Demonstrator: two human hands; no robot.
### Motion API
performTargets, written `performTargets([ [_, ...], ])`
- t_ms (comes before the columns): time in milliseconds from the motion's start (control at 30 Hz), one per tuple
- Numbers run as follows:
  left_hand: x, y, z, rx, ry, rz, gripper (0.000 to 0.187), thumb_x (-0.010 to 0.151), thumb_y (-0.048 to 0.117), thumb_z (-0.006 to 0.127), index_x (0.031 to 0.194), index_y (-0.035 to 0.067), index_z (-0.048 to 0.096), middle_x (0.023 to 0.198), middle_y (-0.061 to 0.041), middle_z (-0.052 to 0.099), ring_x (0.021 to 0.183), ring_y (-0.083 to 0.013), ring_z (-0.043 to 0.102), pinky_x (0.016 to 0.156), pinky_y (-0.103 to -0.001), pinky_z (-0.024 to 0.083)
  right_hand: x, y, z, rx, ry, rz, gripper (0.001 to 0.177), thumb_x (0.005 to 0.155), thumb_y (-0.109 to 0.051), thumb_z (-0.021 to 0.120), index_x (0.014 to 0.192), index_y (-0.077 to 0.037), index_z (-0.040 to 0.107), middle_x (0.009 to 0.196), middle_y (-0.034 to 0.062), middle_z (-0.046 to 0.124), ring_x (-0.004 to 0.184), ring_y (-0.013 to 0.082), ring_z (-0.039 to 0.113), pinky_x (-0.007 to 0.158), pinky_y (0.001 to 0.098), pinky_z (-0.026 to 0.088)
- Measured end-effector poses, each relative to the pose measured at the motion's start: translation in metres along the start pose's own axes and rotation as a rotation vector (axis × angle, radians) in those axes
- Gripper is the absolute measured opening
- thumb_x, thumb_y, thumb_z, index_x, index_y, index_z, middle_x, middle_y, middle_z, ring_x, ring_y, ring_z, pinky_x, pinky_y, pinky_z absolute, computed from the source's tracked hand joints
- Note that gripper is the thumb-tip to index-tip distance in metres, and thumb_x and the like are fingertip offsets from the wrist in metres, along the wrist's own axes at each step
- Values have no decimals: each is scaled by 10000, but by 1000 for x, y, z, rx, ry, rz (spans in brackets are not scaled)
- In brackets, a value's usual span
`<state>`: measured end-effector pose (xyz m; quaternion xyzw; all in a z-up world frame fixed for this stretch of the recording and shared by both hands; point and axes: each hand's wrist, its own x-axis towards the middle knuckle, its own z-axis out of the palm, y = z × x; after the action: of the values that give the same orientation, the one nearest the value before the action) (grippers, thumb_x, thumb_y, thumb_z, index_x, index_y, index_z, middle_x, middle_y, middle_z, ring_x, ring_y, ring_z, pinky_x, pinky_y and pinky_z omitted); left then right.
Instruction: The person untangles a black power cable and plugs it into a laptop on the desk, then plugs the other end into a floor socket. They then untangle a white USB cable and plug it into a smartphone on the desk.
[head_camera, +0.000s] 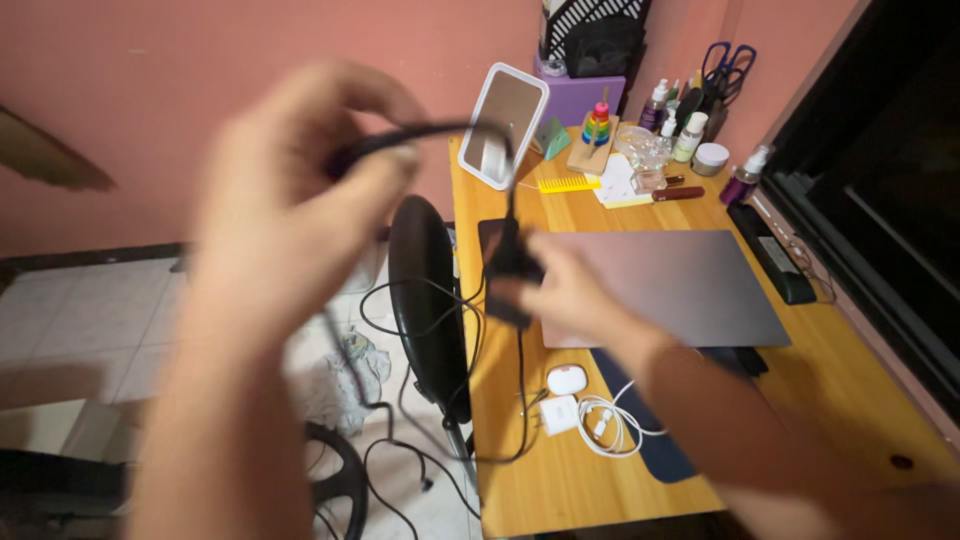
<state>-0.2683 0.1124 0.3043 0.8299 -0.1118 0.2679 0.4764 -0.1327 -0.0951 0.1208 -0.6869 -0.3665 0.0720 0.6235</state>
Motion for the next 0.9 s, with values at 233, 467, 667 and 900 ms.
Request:
performTargets([
  [233,-83,21,-53,-653,-363,-187,422,1009,290,660,1269,-42,660,1026,-131,699,678,-124,619,541,-271,498,25,-127,-46,-362,200,-347,390,958,-78,763,1323,-62,625,1080,-6,657,966,95,641,883,286,563],
  [467,-65,-43,1,-937,-609,-237,509,1085,407,510,1368,-9,588,1077,-110,662,965,-192,619,938,-355,523,31,-195,-32,-241,253,-406,306,1000,-122,758,1245,-60,585,1129,11,671,1028,89,658,952,268,563],
  [667,-44,-66,61,-570,-102,-400,553,855,311,717,1332,111,524,1096,0,638,969,-107,614,793,-314,498,-1,-181,0,17,-17,-666,350,1077,-80,760,1333,-81,521,1338,112,644,1236,228,665,1123,383,563],
  [900,-38,-46,46,-693,-472,-20,487,918,251,778,1323,26,629,1100,0,685,1008,-102,633,881,-279,541,-32,-163,1,499,-78,-519,406,1062,-114,791,1368,-129,524,1352,158,643,1273,316,649,1144,486,543],
])
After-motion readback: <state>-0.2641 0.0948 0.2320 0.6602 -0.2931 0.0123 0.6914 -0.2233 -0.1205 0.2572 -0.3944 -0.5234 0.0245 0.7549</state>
